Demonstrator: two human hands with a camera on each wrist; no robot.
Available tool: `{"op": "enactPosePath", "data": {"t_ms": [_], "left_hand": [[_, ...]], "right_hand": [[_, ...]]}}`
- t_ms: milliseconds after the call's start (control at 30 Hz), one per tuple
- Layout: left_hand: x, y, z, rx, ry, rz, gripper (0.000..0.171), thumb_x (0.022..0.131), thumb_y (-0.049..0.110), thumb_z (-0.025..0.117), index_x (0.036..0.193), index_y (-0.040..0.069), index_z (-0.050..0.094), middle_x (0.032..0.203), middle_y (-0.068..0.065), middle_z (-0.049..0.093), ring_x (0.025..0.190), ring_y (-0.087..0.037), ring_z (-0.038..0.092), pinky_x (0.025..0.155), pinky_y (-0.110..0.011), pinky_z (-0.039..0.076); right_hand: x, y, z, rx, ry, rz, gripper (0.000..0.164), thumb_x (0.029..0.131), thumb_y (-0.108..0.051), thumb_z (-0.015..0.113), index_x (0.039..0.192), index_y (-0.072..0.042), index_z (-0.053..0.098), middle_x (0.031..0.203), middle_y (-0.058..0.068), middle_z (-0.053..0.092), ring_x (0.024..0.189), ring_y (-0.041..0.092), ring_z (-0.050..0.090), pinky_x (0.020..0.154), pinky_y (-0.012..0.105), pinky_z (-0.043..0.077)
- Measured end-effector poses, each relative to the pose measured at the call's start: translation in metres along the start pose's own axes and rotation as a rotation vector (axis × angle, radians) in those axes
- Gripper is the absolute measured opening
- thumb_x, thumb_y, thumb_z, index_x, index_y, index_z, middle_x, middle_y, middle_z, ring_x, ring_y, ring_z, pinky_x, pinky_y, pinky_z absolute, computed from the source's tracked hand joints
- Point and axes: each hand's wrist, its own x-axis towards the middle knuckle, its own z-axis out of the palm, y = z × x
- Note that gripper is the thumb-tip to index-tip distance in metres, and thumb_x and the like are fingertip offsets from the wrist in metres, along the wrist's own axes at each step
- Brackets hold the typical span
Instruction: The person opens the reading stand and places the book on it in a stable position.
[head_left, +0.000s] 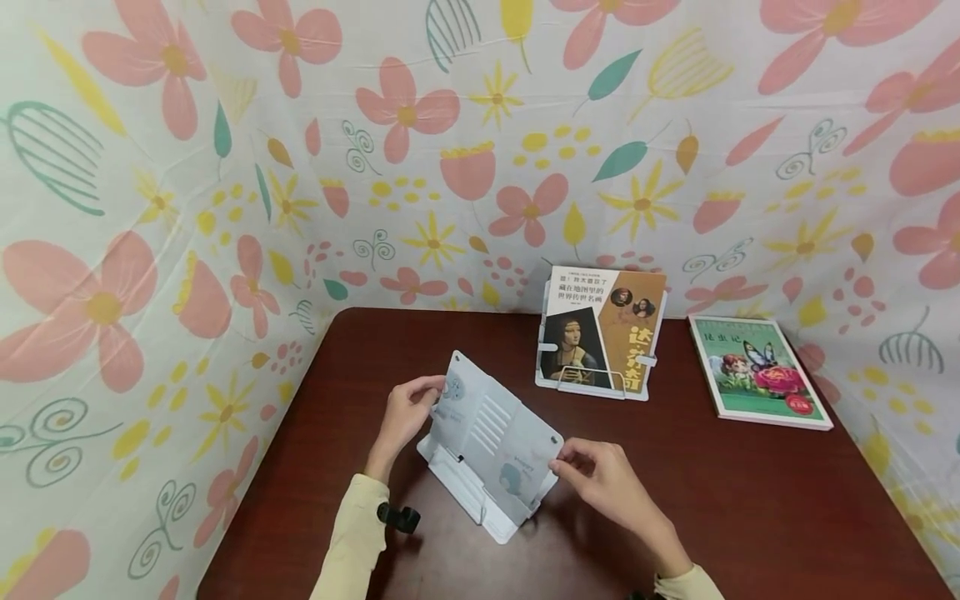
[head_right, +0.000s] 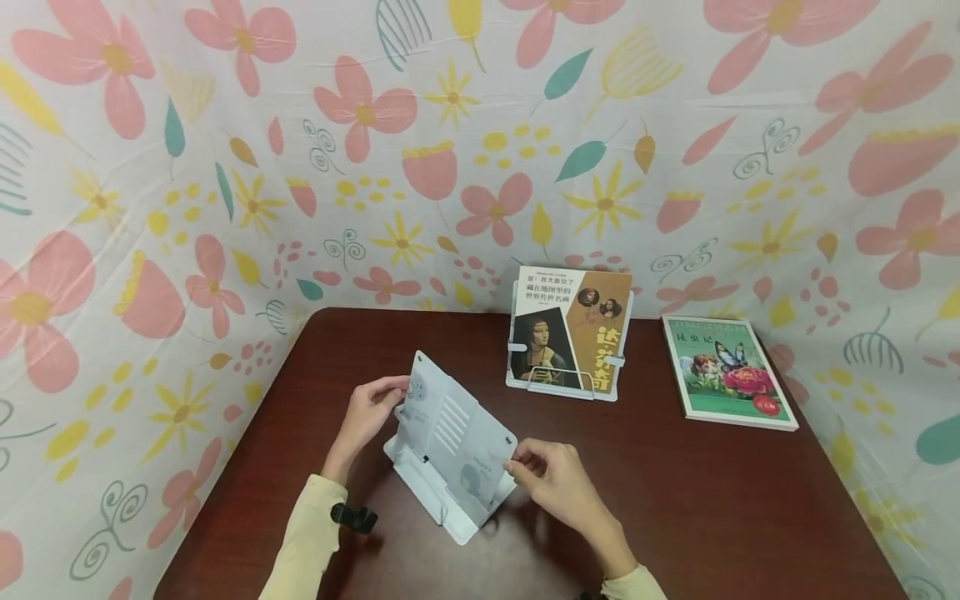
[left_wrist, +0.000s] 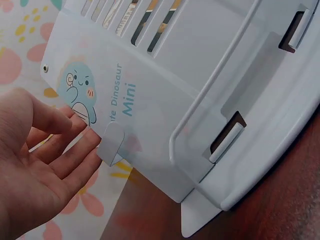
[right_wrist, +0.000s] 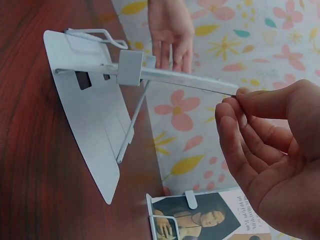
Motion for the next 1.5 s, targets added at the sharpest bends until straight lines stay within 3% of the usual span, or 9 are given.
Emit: {"op": "enactPosePath", "data": {"t_ms": [233,533,767,1000,1333,1400,1500], "left_hand": [[-0.007,-0.002,-0.007,-0.026,0.036,0.019,0.021,0.097,0.007,0.066,0.114,0.010,0.077,0.110,-0.010,0.077,0.106,-0.022,0.073,0.085,-0.021,0.056],[-0.022,-0.013,-0.015,-0.038,0.090,0.045,0.017,0.092,0.011,0.075,0.109,0.009,0.079,0.105,-0.010,0.076,0.091,-0.010,0.071,0.079,-0.017,0.055],[-0.028,-0.013,-0.020,-0.025,0.121,0.045,0.013,0.087,0.010,0.080,0.100,0.009,0.080,0.099,-0.011,0.077,0.087,-0.012,0.070,0.077,-0.018,0.054],[-0.034,-0.013,-0.025,0.005,0.121,0.036,0.011,0.087,0.013,0.080,0.097,0.010,0.080,0.096,-0.008,0.078,0.083,-0.009,0.069,0.078,-0.022,0.055],[-0.040,-0.012,-0.030,0.008,0.080,0.033,0.011,0.088,0.014,0.080,0.098,0.009,0.079,0.096,-0.009,0.077,0.081,-0.014,0.069,0.077,-0.023,0.056],[-0.040,-0.011,-0.028,-0.030,0.098,0.069,0.013,0.087,0.010,0.080,0.100,0.006,0.078,0.097,-0.013,0.076,0.082,-0.012,0.069,0.077,-0.021,0.055],[-0.036,0.002,-0.019,-0.152,0.212,0.195,0.019,0.087,-0.003,0.075,0.106,-0.005,0.073,0.105,-0.024,0.072,0.092,-0.011,0.067,0.083,-0.020,0.055]], "right_hand": [[0.011,-0.001,-0.009,-0.011,-0.035,0.080,0.018,0.088,-0.009,0.078,0.077,-0.021,0.070,0.067,-0.004,0.067,0.057,0.000,0.055,0.050,0.024,0.047],[0.024,0.002,-0.015,-0.020,-0.059,0.140,0.010,0.090,-0.009,0.076,0.081,-0.014,0.074,0.069,0.000,0.071,0.062,0.014,0.068,0.054,0.023,0.050],[0.034,0.008,-0.016,-0.027,-0.034,0.171,0.007,0.092,-0.009,0.074,0.085,-0.011,0.075,0.071,-0.001,0.072,0.064,0.011,0.070,0.057,0.023,0.054],[0.044,0.010,-0.016,-0.040,-0.009,0.187,0.007,0.092,-0.010,0.074,0.085,-0.012,0.076,0.070,0.000,0.073,0.064,0.010,0.070,0.056,0.023,0.054],[0.051,0.014,-0.014,-0.046,0.020,0.212,0.006,0.093,-0.011,0.073,0.088,-0.010,0.077,0.073,0.002,0.074,0.066,0.016,0.071,0.057,0.022,0.054],[0.051,0.015,-0.015,-0.047,0.025,0.202,0.006,0.093,-0.012,0.074,0.089,-0.010,0.077,0.074,0.001,0.074,0.066,0.015,0.072,0.057,0.022,0.054],[0.051,0.018,-0.018,-0.039,0.034,0.173,0.006,0.093,-0.014,0.073,0.092,-0.010,0.077,0.077,0.001,0.075,0.067,0.014,0.073,0.058,0.022,0.055]]}}
